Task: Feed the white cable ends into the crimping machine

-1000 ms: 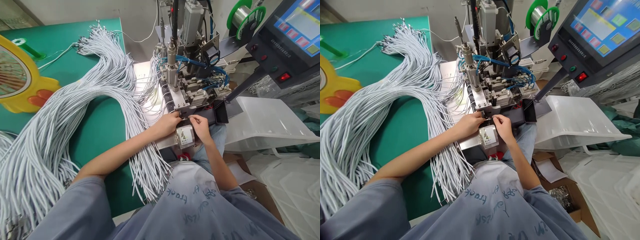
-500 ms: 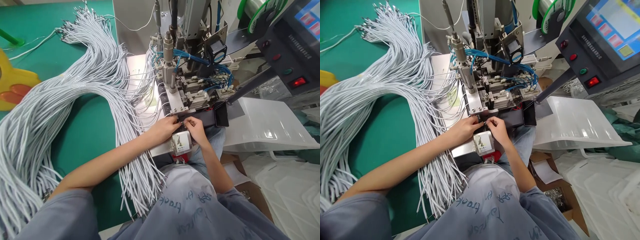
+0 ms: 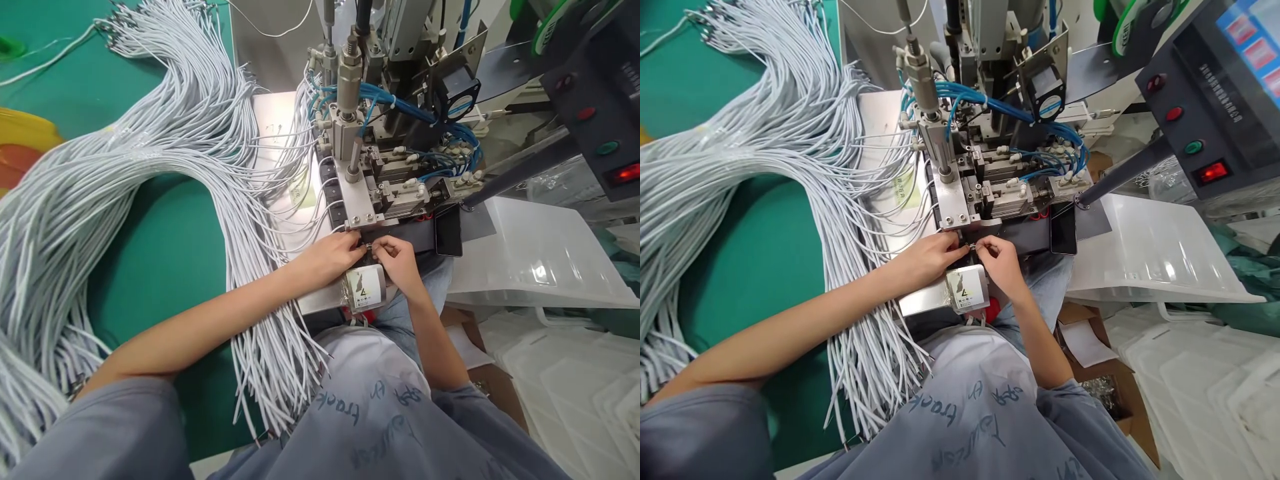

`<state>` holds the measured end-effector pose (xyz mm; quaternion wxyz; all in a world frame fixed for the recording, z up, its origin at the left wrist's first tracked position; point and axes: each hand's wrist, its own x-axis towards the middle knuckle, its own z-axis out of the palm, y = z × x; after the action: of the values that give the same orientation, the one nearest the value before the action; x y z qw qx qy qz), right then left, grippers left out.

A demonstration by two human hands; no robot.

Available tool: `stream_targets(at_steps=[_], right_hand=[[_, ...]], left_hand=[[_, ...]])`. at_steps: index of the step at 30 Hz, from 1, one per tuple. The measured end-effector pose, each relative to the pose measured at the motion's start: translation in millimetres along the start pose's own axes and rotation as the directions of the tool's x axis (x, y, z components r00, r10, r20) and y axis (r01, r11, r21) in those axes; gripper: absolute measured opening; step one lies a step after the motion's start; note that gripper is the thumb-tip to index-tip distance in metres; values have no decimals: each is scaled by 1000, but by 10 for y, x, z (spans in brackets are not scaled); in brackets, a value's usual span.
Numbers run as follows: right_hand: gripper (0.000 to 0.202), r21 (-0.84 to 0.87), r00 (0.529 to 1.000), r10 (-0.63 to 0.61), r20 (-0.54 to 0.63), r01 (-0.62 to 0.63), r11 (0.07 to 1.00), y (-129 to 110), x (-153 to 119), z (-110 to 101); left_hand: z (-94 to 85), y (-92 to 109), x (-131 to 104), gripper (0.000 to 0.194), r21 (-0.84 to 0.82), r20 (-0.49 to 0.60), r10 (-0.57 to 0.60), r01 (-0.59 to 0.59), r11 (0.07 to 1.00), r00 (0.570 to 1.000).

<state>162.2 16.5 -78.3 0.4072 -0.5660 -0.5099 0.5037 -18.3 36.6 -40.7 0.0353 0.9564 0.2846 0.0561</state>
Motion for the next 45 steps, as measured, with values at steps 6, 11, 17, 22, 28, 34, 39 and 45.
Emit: stream_targets(at_steps=[6,11,17,22,28,34,39,45], right_hand=[[10,68,996,80,39,-83,994,-3,66,3],[13,93,997,81,-11,-80,992,-14,46,49],[20,139,994,102,-35,-96,986,1,47,73],[27,112,997,55,49,-60,992,71,73,75],[28,-25,995,-46,90,48,999,157,144,37],[27,-279,918,-237,-317,149,949,-71,-228,9],[23,-350,985,-166,52,174,921,-223,-906,331],[17,-397,851,68,521,171,902,-94,-1066,730]], left_hand=[[-2,1,4,23,-1,6,8,-8,1000,1000],[-33,19,14,22,4,21,-1,1,1000,1000],[-64,54,25,26,46,45,-9,7,999,999],[-101,81,25,27,91,40,-18,15,996,999],[-268,167,-47,19,174,148,-149,122,977,978],[-286,143,-64,21,190,180,-307,273,943,935],[-228,44,-38,27,191,123,-425,399,897,897],[-267,187,-44,26,100,84,-359,351,931,929]])
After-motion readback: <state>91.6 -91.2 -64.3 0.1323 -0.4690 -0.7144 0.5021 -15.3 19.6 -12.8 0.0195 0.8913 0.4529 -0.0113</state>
